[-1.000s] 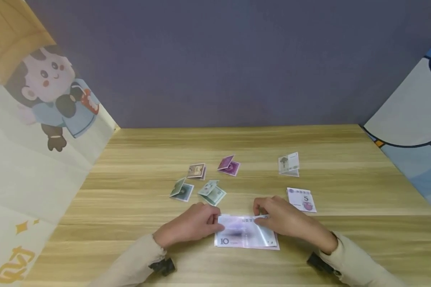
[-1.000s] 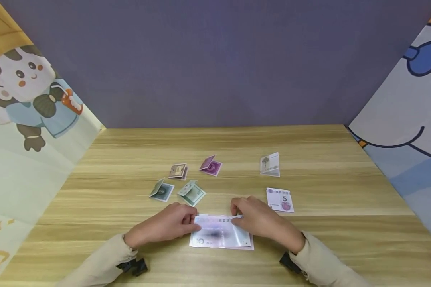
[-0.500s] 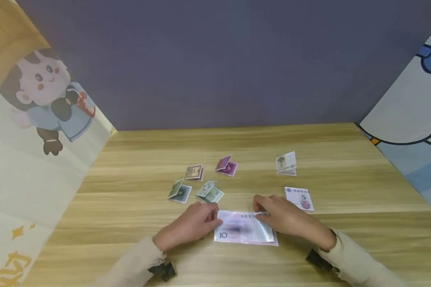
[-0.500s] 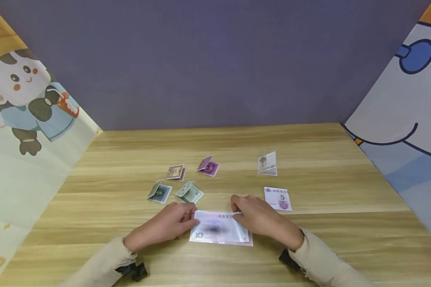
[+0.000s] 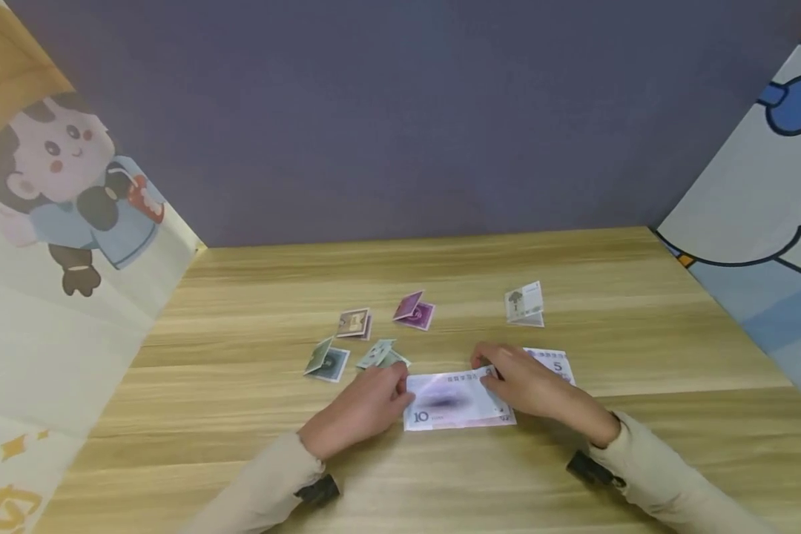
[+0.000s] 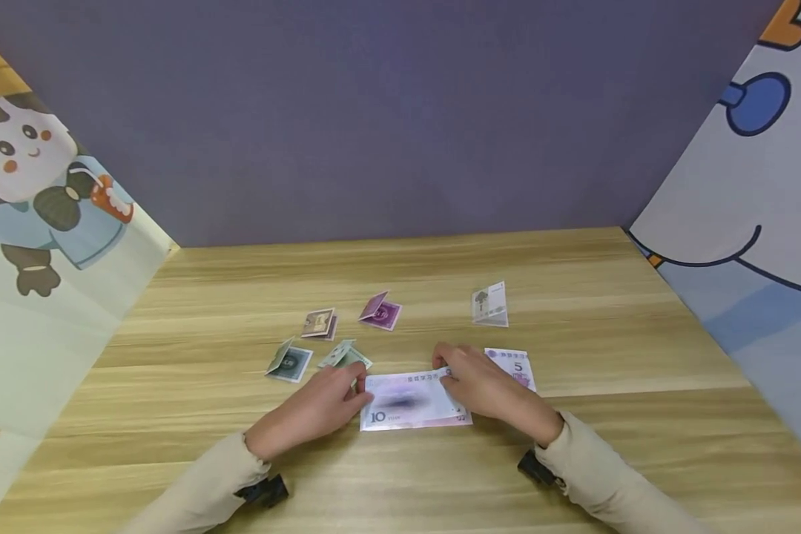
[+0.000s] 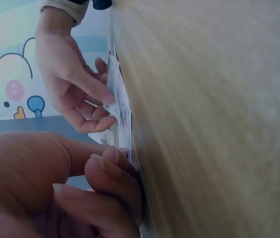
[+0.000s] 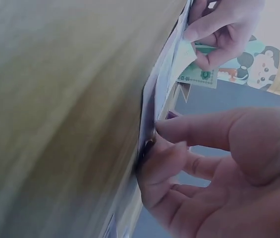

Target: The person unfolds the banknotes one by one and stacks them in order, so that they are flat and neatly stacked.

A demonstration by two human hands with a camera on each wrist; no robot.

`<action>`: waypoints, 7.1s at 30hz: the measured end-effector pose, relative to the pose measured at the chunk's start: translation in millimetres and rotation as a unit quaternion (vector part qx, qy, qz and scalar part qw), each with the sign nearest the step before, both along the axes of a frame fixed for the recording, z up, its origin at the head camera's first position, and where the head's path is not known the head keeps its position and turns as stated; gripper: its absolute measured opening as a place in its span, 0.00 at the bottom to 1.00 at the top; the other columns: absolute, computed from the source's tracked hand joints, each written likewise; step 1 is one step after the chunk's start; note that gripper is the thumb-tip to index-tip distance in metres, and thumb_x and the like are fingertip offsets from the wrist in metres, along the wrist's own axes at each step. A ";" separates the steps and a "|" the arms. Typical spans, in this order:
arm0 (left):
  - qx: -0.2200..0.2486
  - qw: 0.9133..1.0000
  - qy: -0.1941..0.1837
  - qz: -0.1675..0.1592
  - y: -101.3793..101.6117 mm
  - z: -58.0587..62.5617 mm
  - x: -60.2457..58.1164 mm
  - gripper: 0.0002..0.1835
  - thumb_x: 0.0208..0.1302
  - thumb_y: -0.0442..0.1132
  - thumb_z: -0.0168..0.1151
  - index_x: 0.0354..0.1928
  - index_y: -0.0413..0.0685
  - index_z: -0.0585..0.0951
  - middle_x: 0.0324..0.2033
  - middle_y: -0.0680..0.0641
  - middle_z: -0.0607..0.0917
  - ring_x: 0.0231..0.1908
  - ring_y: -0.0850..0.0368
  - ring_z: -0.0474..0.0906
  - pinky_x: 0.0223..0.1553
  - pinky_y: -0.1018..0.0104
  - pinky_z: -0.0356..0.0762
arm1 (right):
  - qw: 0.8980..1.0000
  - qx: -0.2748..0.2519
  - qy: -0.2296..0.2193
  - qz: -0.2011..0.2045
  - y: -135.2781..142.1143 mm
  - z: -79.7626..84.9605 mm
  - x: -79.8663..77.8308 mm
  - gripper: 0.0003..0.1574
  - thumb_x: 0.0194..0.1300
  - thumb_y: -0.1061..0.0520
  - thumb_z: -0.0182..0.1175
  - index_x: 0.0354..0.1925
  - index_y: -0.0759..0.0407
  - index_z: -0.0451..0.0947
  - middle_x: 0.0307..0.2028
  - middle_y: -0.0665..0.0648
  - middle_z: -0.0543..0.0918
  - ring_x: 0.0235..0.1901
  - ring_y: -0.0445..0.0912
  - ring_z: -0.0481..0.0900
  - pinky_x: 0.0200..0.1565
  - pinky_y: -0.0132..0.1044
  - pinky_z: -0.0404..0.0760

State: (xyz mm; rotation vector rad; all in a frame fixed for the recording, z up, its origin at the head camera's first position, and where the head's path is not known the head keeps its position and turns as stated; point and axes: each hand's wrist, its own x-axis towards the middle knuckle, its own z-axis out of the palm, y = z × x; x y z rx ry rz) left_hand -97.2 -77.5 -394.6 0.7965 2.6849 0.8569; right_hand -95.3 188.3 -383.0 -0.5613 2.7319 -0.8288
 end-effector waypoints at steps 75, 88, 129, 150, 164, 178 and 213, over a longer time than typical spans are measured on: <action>0.059 0.988 -0.110 -0.089 -45.3 6.7 14.0 0.04 0.70 0.44 0.62 0.37 0.56 0.77 0.15 0.59 0.75 0.13 0.68 0.67 0.18 0.73 0.68 | 0.995 0.066 0.068 0.007 89.1 5.2 11.3 0.39 0.56 0.57 0.74 0.63 0.63 0.72 0.64 0.73 0.69 0.61 0.70 0.67 0.55 0.66 0.72; 0.057 0.985 -0.140 -0.088 -44.5 6.8 10.5 0.04 0.71 0.43 0.61 0.37 0.55 0.78 0.15 0.53 0.79 0.10 0.66 0.70 0.14 0.70 0.72 | 0.994 0.011 0.106 -0.026 93.2 2.2 8.7 0.35 0.61 0.47 0.71 0.58 0.67 0.74 0.56 0.68 0.79 0.54 0.63 0.77 0.51 0.59 0.78; 0.323 0.940 -0.108 -0.003 24.0 62.0 3.4 0.08 0.71 0.36 0.60 0.39 0.37 0.81 0.12 0.52 0.71 0.10 0.61 0.66 0.13 0.72 0.65 | 0.972 -0.172 0.159 0.024 8.2 55.6 12.4 0.19 0.67 0.54 0.66 0.55 0.45 0.77 0.47 0.41 0.82 0.51 0.42 0.79 0.54 0.49 0.77; 0.117 0.993 -0.031 -0.003 11.6 46.5 -15.3 0.10 0.67 0.36 0.63 0.26 0.49 0.81 0.16 0.56 0.73 0.17 0.65 0.65 0.20 0.73 0.66 | 0.988 -0.126 0.082 0.020 9.5 30.9 -6.7 0.12 0.63 0.62 0.68 0.45 0.58 0.81 0.28 0.44 0.82 0.29 0.37 0.79 0.31 0.33 0.81; 0.003 1.000 -0.014 -0.007 5.3 22.1 -1.1 0.08 0.68 0.37 0.62 0.29 0.44 0.82 0.22 0.55 0.78 0.18 0.65 0.68 0.21 0.71 0.70 | 0.990 -0.023 0.110 0.080 -4.0 21.6 7.2 0.13 0.57 0.68 0.68 0.39 0.52 0.86 0.40 0.47 0.86 0.43 0.45 0.84 0.43 0.41 0.84; -0.047 0.999 -0.021 -0.006 7.2 12.1 7.6 0.14 0.70 0.39 0.58 0.24 0.51 0.74 0.16 0.56 0.68 0.17 0.64 0.63 0.18 0.69 0.64 | 0.990 0.012 0.095 0.103 -9.2 9.5 16.6 0.17 0.55 0.68 0.69 0.45 0.59 0.84 0.43 0.52 0.81 0.42 0.46 0.82 0.42 0.37 0.84; -0.054 0.989 0.066 -0.118 8.9 9.8 5.4 0.11 0.66 0.43 0.65 0.47 0.51 0.78 0.20 0.59 0.75 0.18 0.67 0.66 0.18 0.73 0.66 | 0.953 0.107 0.235 0.159 -3.2 2.5 12.2 0.25 0.50 0.54 0.75 0.46 0.60 0.83 0.48 0.63 0.83 0.48 0.56 0.81 0.51 0.52 0.81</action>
